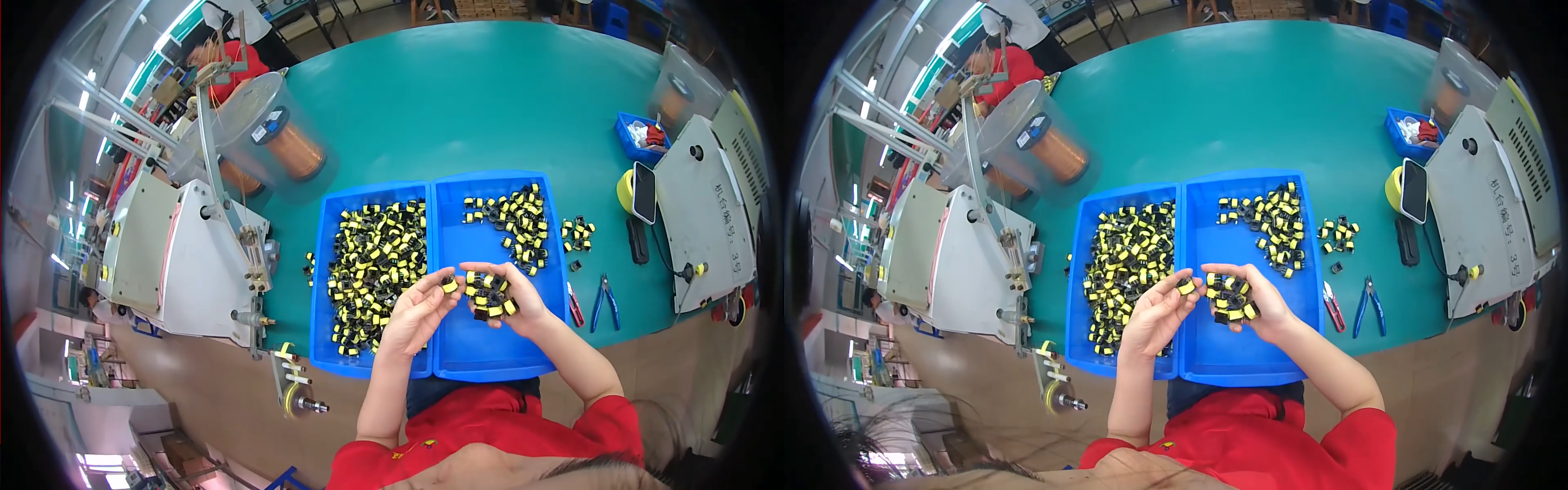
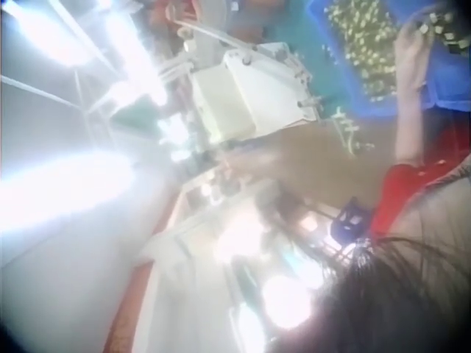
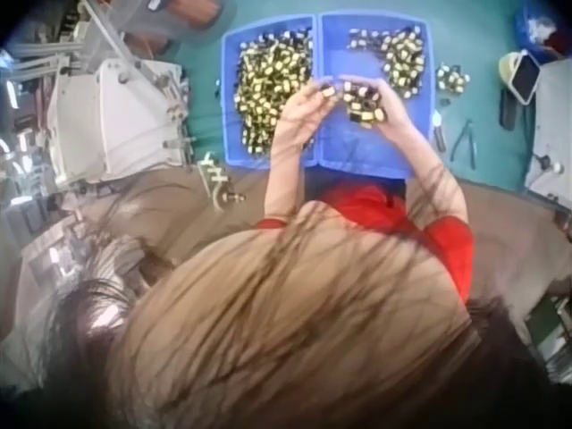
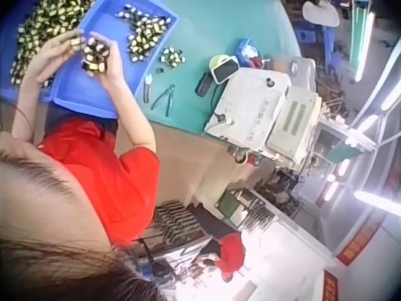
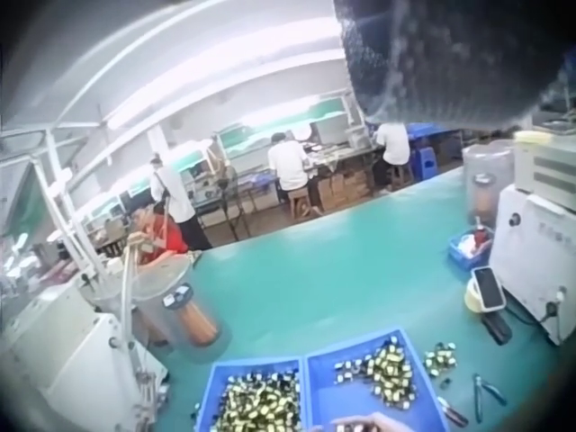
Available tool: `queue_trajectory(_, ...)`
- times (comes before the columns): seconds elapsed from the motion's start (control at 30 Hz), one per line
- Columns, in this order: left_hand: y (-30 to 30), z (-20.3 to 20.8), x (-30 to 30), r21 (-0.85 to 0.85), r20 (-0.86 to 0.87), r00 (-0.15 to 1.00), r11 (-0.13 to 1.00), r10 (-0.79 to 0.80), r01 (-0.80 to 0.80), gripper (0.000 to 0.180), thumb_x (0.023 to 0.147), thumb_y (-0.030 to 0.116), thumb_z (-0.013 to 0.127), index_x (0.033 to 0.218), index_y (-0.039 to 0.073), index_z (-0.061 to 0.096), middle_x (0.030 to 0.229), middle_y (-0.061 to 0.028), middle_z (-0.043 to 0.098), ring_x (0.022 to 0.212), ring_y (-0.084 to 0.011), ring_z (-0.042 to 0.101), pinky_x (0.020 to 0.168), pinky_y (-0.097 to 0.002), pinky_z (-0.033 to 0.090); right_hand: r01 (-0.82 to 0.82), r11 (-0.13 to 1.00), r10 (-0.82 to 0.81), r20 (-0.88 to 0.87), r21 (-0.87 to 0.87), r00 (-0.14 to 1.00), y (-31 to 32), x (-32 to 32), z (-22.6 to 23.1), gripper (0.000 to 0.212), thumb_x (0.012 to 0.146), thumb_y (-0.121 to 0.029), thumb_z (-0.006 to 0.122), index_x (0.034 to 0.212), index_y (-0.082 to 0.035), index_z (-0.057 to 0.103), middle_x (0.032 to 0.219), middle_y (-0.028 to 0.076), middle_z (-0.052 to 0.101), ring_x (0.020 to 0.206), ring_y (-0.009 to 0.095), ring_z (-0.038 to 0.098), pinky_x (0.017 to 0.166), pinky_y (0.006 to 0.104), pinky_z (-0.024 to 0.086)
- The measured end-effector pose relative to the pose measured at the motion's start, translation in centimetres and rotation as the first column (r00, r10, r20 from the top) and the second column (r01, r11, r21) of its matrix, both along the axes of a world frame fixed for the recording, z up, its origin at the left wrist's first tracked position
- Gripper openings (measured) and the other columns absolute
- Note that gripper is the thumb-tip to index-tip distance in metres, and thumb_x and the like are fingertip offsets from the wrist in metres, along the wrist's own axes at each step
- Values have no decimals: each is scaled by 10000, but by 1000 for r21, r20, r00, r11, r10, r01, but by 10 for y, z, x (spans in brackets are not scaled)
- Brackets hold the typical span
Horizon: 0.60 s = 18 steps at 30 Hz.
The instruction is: The person assembles small plastic components and metal pins into finished parts by hand, taking the components from blue trays and combining them into a final assembly.
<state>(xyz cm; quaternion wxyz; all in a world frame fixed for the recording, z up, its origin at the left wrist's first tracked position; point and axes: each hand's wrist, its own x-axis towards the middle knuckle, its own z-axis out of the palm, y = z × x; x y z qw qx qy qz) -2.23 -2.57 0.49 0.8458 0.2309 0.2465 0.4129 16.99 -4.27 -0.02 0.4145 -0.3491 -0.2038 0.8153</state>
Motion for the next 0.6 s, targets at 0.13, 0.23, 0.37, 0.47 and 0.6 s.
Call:
queue_trajectory(0.13,1,-3,-2,-19,-12,1000,1000,-3,3,438,865,41,525,1256,-81,370,1139,-144,509,1016,-195,531,844,-251,447,-13,1000,13,7,24,1000,-1,1,5,512,923,-368,170,1270,-102,437,842,79,595,627,128,555,394,220,392)
queue_trajectory(0.23,1,-5,-2,-12,18,1000,1000,-13,13,441,870,43,513,1262,-88,359,1115,-139,510,974,-185,532,840,-247,442,46,999,-46,29,3,999,-1,-2,10,512,926,-367,176,1276,-93,428,887,85,598,645,129,559,388,217,397)
queue_trajectory(0.37,2,-3,1,-28,15,1000,1000,-7,7,363,899,60,470,1227,-84,411,1001,-105,554,866,-128,524,812,-236,438,19,998,-19,9,66,1000,-2,1,8,516,926,-364,181,1284,-76,417,958,95,589,690,126,565,380,212,407)
queue_trajectory(0.47,5,-6,0,-25,48,999,1000,12,-11,312,895,70,479,1181,-52,457,965,-85,561,836,-112,514,765,-221,430,-10,996,10,-2,92,1000,-2,2,11,518,926,-363,181,1284,-71,415,956,95,588,696,125,567,379,211,409)
queue_trajectory(0.6,-6,2,15,336,-580,781,941,232,-30,307,861,89,561,1149,18,481,994,-61,562,842,-77,498,738,-210,407,-80,993,80,-5,86,997,-2,2,16,496,911,-340,232,1272,-64,431,886,89,599,648,124,570,379,219,411)
